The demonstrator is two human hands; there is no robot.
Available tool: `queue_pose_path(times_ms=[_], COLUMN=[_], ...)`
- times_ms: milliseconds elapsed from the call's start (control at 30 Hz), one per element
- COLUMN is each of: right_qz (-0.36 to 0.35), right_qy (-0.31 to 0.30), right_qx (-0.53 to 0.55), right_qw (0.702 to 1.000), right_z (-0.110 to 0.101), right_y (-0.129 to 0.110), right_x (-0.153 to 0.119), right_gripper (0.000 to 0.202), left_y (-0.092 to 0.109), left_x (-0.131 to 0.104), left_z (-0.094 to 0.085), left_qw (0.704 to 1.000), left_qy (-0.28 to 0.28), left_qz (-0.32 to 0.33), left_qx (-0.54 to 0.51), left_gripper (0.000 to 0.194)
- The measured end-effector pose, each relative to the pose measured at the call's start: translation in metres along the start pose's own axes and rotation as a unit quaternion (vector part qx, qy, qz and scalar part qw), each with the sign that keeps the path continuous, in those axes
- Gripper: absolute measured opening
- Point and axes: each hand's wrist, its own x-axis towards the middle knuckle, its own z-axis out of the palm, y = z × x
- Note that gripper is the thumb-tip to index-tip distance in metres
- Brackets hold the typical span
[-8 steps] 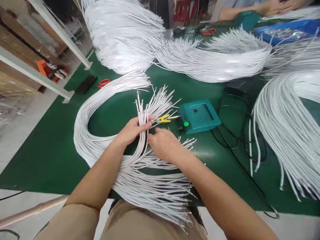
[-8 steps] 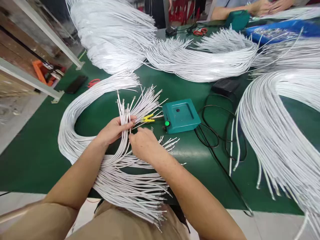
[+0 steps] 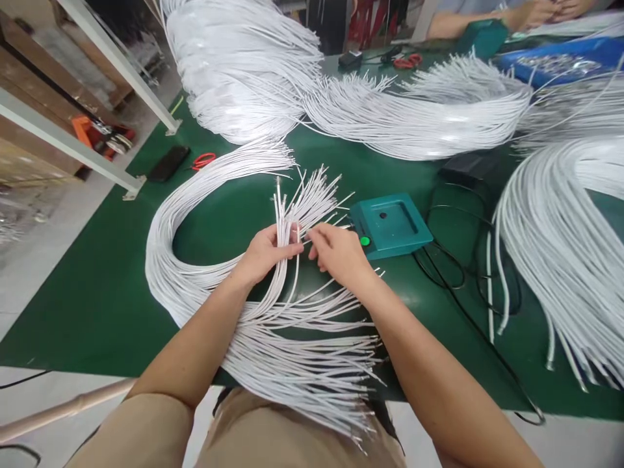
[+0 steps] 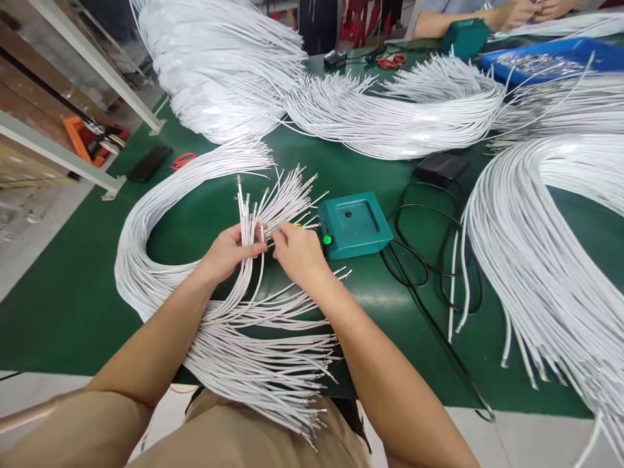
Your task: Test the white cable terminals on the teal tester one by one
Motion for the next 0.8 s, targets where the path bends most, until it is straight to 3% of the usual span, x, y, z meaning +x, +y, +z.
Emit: queue_pose_path(times_ms=[67, 133, 400, 533, 700, 800], right_qz=[0.015, 0.015, 0.026, 0.034, 0.080, 0.088], right_qy=[0.060, 0.073, 0.114, 0.087, -0.004, -0.012], right_qx=[0.125, 0.197, 0.339, 0.393, 0.544, 0.541], right_qw=[0.990, 0.977, 0.933, 0.915, 0.835, 0.836], right_z=[0.003, 0.007, 0.015, 0.015, 0.016, 0.013], right_y=[0.006, 0.011, 0.009, 0.006, 0.006, 0.006], right_x=[0.007, 0.011, 0.011, 0.011, 0.013, 0.013], right_gripper=[0.025, 0.024, 0.020, 0.016, 0.026, 0.035], left_y=[0.002, 0.004, 0.007, 0.005, 0.009, 0.008], left_x=[-0.003, -0.006, -0.007, -0.007, -0.007, -0.008], left_z=[0.007, 0.012, 0.014, 0.015, 0.018, 0.019], left_qw=[0.999, 0.996, 0.995, 0.998, 0.998, 0.998], left_qy=[0.012, 0.023, 0.011, 0.034, 0.038, -0.011], left_qz=[0.017, 0.022, 0.039, 0.034, 0.047, 0.067], left_qx=[0.039, 0.083, 0.089, 0.037, 0.002, -0.005], left_gripper=[0.043, 0.040, 0.031, 0.032, 0.035, 0.029])
